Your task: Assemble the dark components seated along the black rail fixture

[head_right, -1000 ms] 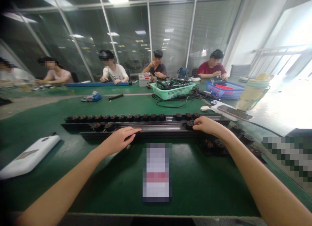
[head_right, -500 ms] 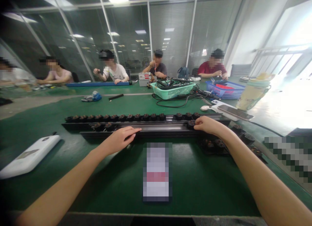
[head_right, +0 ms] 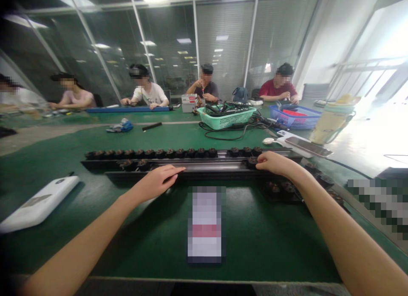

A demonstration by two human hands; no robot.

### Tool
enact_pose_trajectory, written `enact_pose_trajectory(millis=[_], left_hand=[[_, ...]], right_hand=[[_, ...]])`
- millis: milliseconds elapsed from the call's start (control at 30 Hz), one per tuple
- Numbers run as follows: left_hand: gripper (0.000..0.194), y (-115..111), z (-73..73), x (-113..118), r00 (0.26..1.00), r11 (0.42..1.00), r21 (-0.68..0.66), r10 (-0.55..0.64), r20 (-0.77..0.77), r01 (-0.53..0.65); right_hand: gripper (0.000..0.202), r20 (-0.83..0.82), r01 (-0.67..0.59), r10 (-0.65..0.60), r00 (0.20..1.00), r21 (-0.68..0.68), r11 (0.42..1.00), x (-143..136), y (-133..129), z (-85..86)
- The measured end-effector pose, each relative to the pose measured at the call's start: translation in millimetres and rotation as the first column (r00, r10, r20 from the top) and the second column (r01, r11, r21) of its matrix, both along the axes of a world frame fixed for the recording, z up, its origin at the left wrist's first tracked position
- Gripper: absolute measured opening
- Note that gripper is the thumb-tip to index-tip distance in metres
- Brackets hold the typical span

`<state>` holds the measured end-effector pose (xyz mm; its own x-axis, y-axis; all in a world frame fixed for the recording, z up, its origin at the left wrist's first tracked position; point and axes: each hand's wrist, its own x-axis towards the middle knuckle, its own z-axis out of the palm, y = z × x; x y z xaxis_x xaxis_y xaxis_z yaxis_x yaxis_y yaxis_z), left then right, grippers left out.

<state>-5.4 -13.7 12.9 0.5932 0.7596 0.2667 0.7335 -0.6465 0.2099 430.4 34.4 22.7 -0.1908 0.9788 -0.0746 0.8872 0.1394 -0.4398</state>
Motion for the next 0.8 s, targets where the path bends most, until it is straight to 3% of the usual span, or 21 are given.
enact_pose_trajectory(millis=[800], left_hand=[[0.043,0.9,-1.4,-0.6,1.0,1.0,0.024,-0.001,-0.001,0.001]], right_hand=[[0.018,0.071,0.014,-0.013,0.997,-0.014,1.0,0.0,-0.9,2.5]])
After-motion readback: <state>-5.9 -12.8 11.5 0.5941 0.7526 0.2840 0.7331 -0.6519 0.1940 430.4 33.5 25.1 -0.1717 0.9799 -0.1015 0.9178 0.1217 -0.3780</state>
